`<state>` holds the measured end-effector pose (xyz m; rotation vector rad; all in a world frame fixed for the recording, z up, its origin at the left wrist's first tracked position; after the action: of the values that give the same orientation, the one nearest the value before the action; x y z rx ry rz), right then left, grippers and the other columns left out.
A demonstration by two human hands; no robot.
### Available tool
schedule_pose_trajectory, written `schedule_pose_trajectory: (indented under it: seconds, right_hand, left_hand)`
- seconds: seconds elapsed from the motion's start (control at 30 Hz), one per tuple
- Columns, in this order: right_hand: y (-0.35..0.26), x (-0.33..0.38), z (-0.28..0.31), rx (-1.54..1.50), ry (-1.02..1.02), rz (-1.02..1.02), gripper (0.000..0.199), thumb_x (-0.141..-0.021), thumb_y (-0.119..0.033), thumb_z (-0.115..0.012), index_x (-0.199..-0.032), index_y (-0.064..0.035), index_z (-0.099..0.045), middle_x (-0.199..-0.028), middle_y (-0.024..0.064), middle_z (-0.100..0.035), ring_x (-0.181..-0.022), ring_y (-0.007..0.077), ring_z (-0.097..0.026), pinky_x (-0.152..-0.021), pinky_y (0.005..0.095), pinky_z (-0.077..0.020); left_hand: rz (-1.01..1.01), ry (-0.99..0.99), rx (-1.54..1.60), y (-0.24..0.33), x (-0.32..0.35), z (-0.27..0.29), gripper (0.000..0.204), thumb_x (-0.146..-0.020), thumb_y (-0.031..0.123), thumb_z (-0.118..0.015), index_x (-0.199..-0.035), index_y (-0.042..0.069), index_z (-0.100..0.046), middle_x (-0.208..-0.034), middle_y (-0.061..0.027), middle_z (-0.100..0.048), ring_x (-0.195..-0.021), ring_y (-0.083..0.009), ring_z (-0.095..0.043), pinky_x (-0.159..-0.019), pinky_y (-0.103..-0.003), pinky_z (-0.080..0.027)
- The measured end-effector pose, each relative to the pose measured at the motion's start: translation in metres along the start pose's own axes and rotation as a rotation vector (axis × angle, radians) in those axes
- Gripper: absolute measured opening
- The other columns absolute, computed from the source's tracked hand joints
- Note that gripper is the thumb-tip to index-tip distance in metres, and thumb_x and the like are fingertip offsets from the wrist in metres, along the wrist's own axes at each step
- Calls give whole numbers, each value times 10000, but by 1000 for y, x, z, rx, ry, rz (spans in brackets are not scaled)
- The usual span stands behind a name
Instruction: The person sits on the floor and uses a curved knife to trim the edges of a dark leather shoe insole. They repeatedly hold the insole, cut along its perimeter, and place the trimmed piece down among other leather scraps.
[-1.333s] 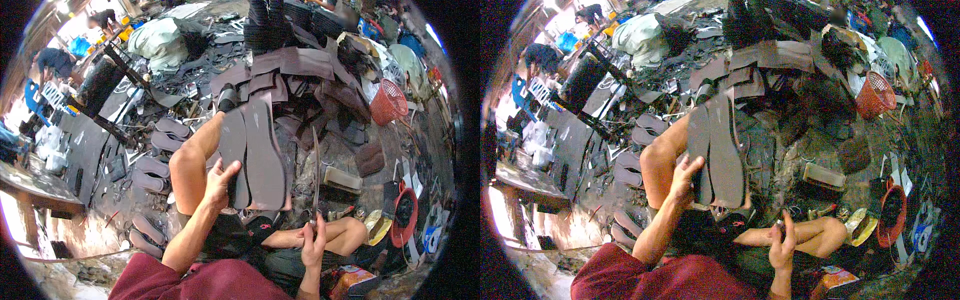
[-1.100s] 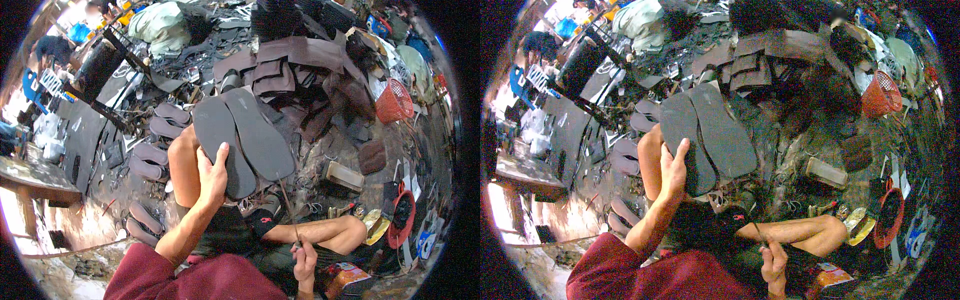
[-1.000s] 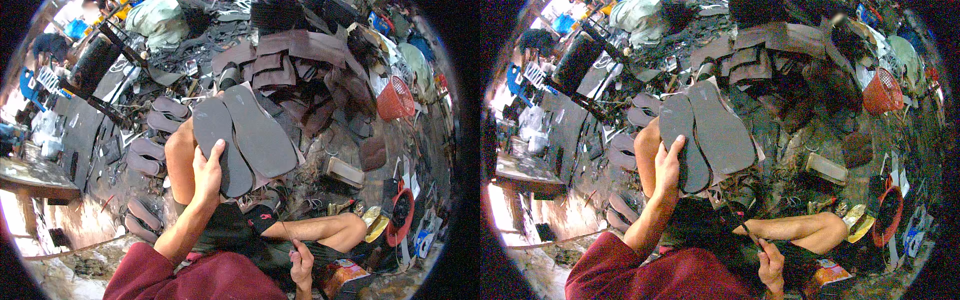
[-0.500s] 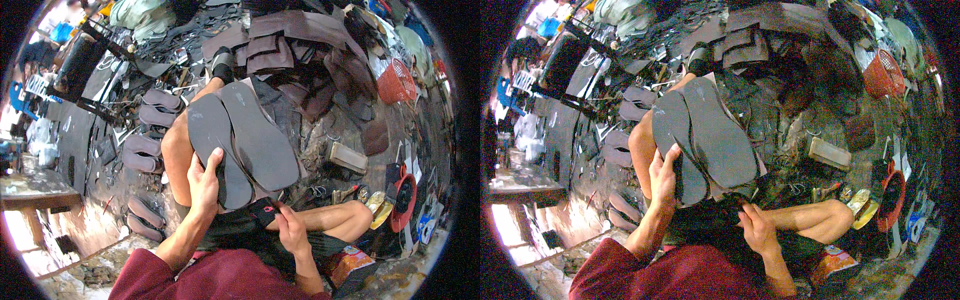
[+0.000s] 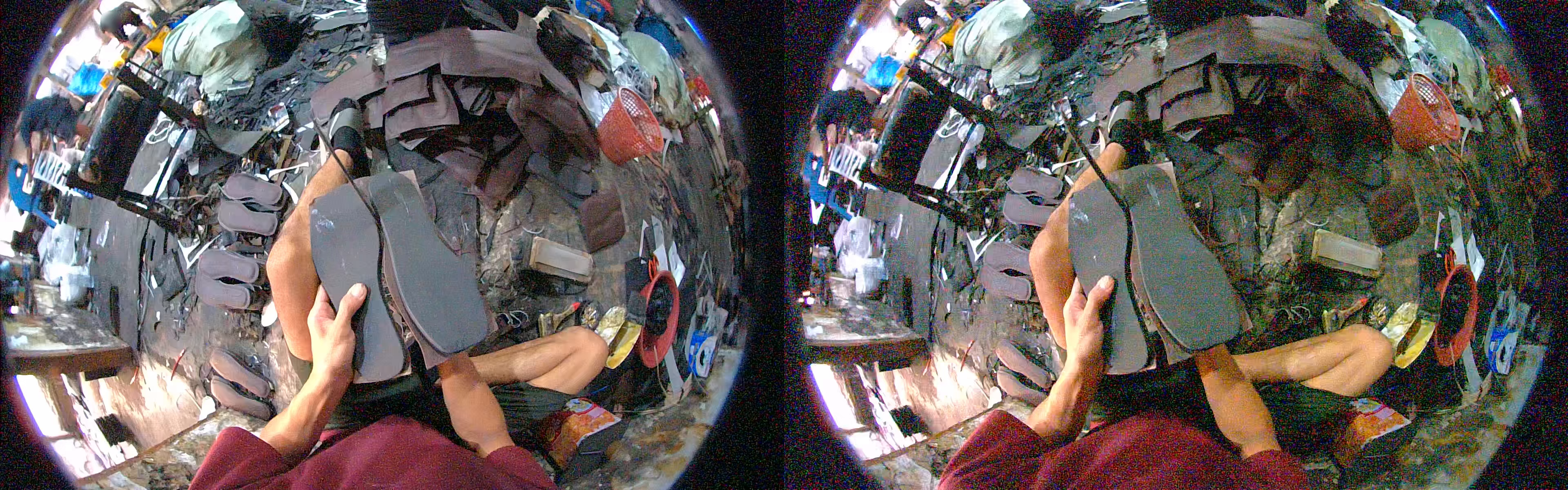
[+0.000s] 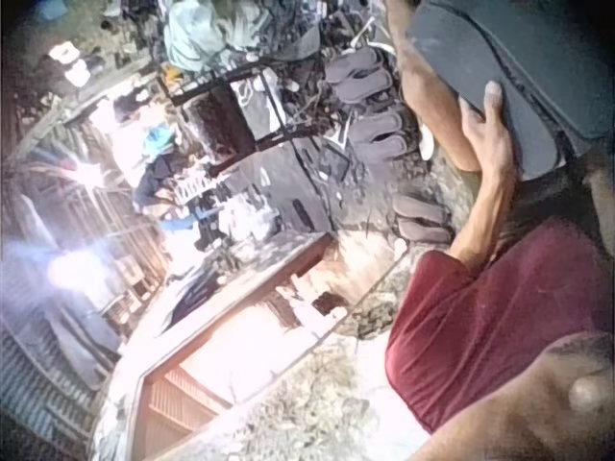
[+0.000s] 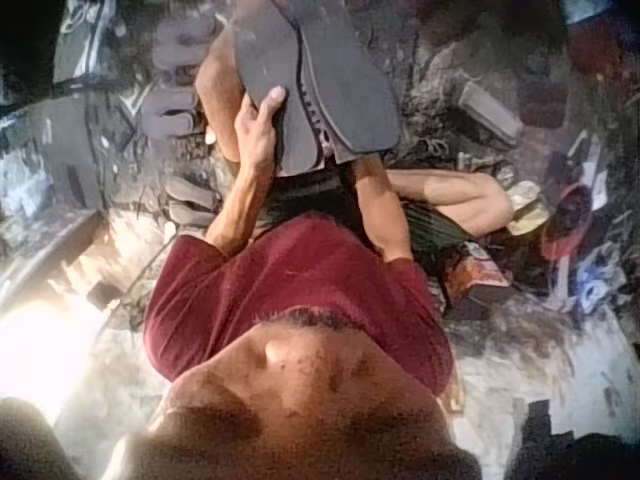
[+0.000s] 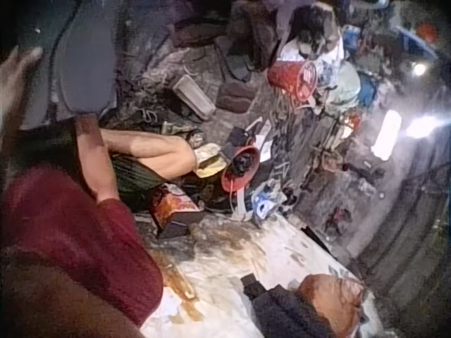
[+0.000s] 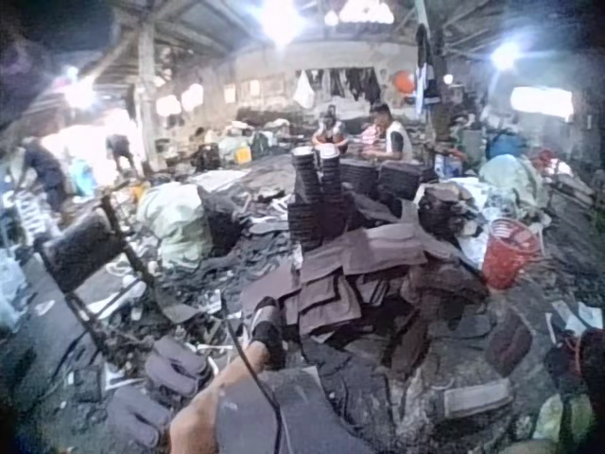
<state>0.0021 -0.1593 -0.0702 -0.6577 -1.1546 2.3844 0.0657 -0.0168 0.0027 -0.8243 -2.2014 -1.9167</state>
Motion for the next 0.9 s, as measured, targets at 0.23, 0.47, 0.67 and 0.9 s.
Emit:
schedule_pose_trajectory:
  seconds: [0.23,0.47,0.67,0.9]
  right_hand:
    - [-45,46,55,-104,-81,-64,405,-897,-220,-595,-1279,-88,-591,-1105,133,-652,-986,319,-623,-876,417,-490]
    - [-29,147,80,-68,-201,-167,402,-909,-214,-587,-1291,-90,-583,-1088,116,-646,-966,293,-614,-855,399,-491]
    - [-20,151,42,-32,-79,-116,401,-919,-210,-580,-1301,-91,-577,-1073,101,-640,-949,270,-607,-837,384,-491]
    - [-10,153,28,-32,-105,-98,399,-931,-204,-573,-1313,-93,-569,-1055,84,-634,-929,243,-598,-817,367,-492]
  left_hand:
    - [-8,-81,94,39,13,29,521,-930,235,-664,-1360,13,-470,-1263,-88,-590,-1133,-201,-570,-1009,-359,-422]
    - [361,-243,236,13,28,51,325,-952,227,-650,-1229,68,-590,-1034,-23,-683,-851,-107,-658,-765,-293,-549]
    - [397,-217,254,3,23,52,360,-956,231,-644,-1262,59,-560,-1050,-33,-673,-887,-118,-656,-794,-302,-553]
    - [352,-222,124,2,16,59,437,-932,271,-668,-1277,35,-540,-1081,-41,-662,-922,-146,-638,-827,-299,-511]
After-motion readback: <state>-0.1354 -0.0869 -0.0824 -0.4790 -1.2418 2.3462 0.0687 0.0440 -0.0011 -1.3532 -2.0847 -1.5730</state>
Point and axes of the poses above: each hand's wrist, its own x-axis away from the middle knuckle, its own z-axis out of the back of the hand, y = z × x, the point moved 4 cm from there along -x, towards the middle knuckle
